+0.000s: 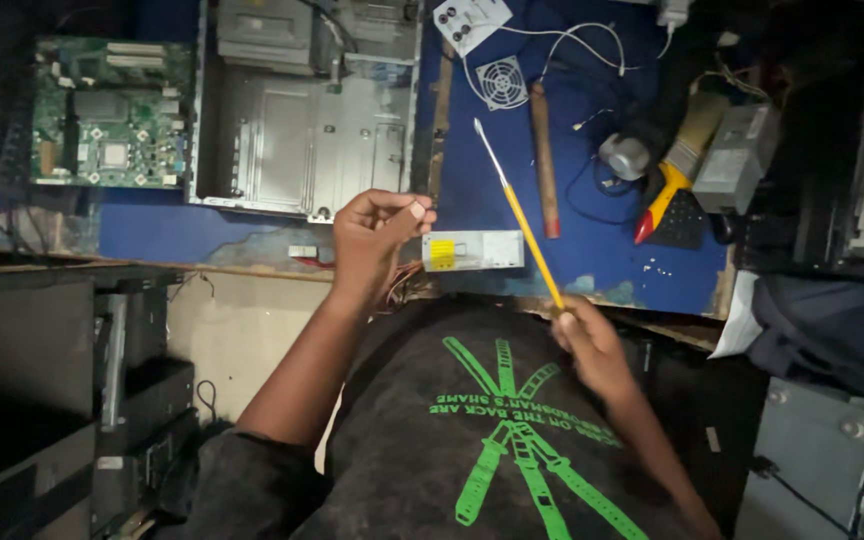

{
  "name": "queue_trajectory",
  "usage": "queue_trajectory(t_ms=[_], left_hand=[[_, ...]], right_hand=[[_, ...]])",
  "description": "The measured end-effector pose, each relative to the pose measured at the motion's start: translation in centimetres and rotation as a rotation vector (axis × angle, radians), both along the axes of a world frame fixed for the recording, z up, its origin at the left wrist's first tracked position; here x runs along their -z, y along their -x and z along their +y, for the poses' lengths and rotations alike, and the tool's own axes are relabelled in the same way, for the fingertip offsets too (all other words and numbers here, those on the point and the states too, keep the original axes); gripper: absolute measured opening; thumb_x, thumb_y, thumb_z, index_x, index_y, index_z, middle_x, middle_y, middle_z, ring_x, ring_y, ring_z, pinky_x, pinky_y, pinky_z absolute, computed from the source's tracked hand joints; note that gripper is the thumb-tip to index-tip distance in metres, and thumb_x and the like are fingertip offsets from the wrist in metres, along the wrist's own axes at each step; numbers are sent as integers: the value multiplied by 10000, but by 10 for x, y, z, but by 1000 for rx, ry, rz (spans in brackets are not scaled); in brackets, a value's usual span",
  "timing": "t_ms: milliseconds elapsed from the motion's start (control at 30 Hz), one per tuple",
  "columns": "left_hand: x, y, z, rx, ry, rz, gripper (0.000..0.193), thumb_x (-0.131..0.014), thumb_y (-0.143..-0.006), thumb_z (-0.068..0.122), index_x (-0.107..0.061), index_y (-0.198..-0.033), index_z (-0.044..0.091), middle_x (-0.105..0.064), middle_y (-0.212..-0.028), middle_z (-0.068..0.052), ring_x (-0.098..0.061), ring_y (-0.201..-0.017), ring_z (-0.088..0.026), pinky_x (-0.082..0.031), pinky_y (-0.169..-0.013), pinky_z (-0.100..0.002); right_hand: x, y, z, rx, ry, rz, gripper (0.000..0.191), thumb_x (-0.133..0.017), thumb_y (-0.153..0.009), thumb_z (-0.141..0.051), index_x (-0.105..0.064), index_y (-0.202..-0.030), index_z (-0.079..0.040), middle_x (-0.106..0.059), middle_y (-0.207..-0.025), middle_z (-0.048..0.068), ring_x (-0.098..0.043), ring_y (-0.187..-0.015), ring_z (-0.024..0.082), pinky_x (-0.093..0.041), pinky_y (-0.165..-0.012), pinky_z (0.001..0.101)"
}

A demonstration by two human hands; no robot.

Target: The person uses a yellow screwdriver to unscrew and remove a computer power supply unit from a case. They then inspect the unit, rotate it to view different sides, and place it back on the workbench.

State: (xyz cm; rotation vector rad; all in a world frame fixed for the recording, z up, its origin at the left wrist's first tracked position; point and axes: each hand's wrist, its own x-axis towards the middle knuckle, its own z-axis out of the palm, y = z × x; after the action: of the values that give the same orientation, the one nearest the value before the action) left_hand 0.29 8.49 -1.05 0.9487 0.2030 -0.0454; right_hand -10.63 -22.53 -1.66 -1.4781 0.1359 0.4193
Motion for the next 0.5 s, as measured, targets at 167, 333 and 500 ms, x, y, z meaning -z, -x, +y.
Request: queue_trajectory(t_ms=[167, 333, 500], left_hand=[[6, 0, 15, 39, 185, -16, 122, -711, -949, -35, -704, -1071, -48, -738, -1060, -194, -743, -924, -241, -618, -832, -349], [5, 4, 20, 120, 366, -36, 135, -686, -967, -10, -704, -1096, -46, -737, -1092, -177, -720, -957, -229, -614, -891, -361], [5, 4, 22, 137, 295, -55, 143, -686, -974, -9, -702, -1111, -46, -733, -1094, -181, -715, -973, -227, -605, -878, -369]], right_hand=[[-5, 18, -20, -148, 350, -162, 199, -618, -1011, -169, -691, -1115, -16, -666, -908, 14, -594, -817, 85, -491, -737, 248], [-10, 16, -20, -201, 466, -155, 202, -636, -986, -167, -722, -1080, -10, -718, -881, 37, -630, -798, 101, -522, -733, 260], [-15, 13, -18, -191, 475, -199, 208, -632, -981, -164, -723, -1074, 0, -747, -938, 48, -671, -853, 103, -537, -781, 257]])
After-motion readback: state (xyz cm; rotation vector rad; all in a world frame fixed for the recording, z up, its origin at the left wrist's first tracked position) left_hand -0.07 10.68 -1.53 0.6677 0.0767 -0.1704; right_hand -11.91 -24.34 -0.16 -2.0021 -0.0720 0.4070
